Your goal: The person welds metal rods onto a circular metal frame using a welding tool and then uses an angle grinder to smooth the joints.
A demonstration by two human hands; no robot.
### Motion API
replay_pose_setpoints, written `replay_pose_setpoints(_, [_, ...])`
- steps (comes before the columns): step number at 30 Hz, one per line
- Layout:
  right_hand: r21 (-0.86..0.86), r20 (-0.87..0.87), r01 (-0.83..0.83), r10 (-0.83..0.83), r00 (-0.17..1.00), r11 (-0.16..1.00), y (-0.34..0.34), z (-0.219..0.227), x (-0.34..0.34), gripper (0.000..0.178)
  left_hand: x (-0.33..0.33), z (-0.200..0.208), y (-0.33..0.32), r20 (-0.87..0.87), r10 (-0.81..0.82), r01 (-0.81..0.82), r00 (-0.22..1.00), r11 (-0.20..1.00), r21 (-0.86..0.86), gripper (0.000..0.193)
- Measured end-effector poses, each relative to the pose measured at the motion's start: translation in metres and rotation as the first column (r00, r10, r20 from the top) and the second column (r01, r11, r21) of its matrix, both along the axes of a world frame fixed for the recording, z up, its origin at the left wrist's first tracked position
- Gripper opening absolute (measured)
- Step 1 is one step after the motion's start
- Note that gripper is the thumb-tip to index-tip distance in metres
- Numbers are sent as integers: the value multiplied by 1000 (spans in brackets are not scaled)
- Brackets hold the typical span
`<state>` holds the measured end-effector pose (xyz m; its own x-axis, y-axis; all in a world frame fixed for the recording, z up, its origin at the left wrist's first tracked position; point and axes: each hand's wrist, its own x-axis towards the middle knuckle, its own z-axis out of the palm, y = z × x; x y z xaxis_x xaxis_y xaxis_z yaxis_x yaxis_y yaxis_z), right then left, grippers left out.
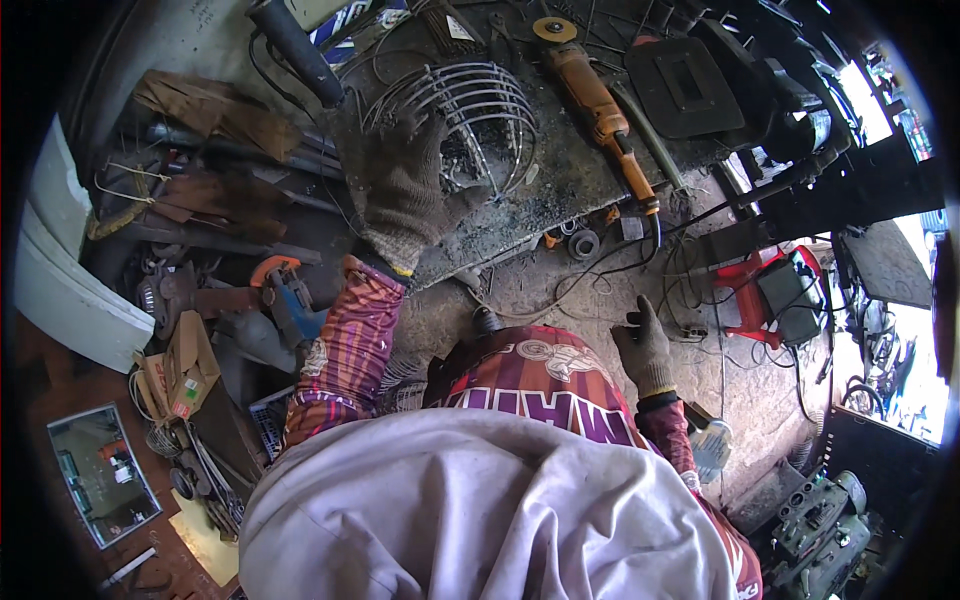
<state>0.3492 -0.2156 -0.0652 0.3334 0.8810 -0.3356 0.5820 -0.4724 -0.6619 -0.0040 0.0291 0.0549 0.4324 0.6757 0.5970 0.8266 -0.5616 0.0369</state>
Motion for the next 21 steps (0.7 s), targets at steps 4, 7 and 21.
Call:
replay_pose_setpoints(4, [1,6,-14,14,1000,1000,-7,-3,16,80,13,-3,-4,-14,30,-31,999,998,-56,99])
replay_pose_setpoints(7, [-56,5,4,-4,1000,998,-11,-12,28,80,23,-2,-18,29,-6,5,1000,999,43,91])
replay_pose_setpoints(21, [-690,-211,-512,534,819,512,-231,-293,122,46,22,-46,-61,152,191,-98,970,875,-474,35])
